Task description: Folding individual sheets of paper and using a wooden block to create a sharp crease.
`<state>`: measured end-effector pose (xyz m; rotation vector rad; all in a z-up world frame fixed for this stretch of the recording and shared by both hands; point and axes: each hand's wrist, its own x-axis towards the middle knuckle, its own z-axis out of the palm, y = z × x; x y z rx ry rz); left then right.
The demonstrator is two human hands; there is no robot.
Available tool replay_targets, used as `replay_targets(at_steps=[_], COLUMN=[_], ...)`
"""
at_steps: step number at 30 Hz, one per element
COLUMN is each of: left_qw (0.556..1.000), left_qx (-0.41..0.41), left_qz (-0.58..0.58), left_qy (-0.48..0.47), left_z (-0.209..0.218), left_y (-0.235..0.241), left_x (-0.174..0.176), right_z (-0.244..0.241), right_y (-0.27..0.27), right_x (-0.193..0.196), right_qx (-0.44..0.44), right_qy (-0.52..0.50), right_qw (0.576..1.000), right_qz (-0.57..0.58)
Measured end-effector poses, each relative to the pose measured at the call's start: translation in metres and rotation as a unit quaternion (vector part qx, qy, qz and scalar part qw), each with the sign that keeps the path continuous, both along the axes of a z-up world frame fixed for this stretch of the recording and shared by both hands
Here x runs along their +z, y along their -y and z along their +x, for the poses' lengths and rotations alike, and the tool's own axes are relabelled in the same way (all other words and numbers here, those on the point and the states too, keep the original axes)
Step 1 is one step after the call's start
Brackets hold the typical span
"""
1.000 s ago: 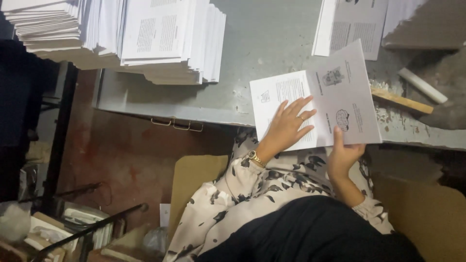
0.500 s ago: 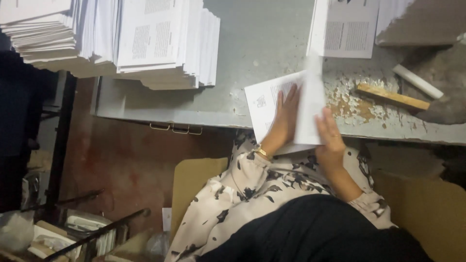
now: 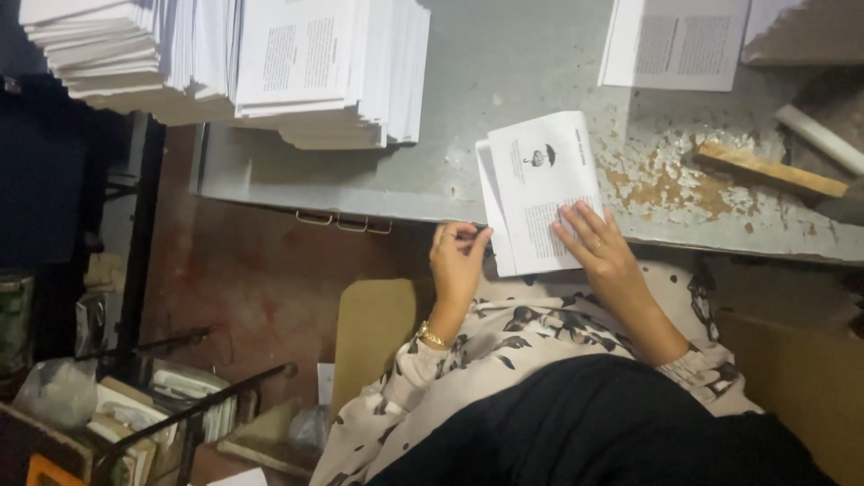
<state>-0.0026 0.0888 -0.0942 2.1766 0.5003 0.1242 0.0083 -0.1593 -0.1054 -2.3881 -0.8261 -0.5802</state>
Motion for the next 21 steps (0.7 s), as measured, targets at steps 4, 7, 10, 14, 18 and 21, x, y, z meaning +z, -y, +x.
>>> replay_targets(at_steps=[4,7,10,14,18,21], left_qw=[0.988,0.967,0.961,0.968,0.980,0.976], left_qx=[-0.016,-0.050,-0.111,-0.124,-0.090,-0.080], left_qz=[-0.150,-0.230,-0.247,-0.214,-0.156,-0.171], left_qy=[-0.036,-0.093,-0.050,0.035,-0.081,-0.111], left_z=[-0.001,0.003,0.011,0.031,0.060,0.064], left_y=[0.006,0.011,0.018,0.022,0.027,0.032], left_x=[-0.013,0.019,0.041,0.042,0.036,0.019], right_z=[-0.005,-0.007,-0.010,-0.010,-0.009,-0.012], right_y=[-0.007,-0.007,0.000,0.002,0.004,0.002], right_x=[0.011,0.015,0.007,0.001,-0.002,0.006], right_qx=[0.011,0.000,-0.016,0.000,-0.002,-0.014], right_qy=[-0.018,-0.042,-0.057,-0.070,-0.068,-0.063], right_qw=[1.000,0.999,0.998,0.994,0.992,0.994], right_qz=[-0.010,0.003,0.012,0.079,0.105,0.092])
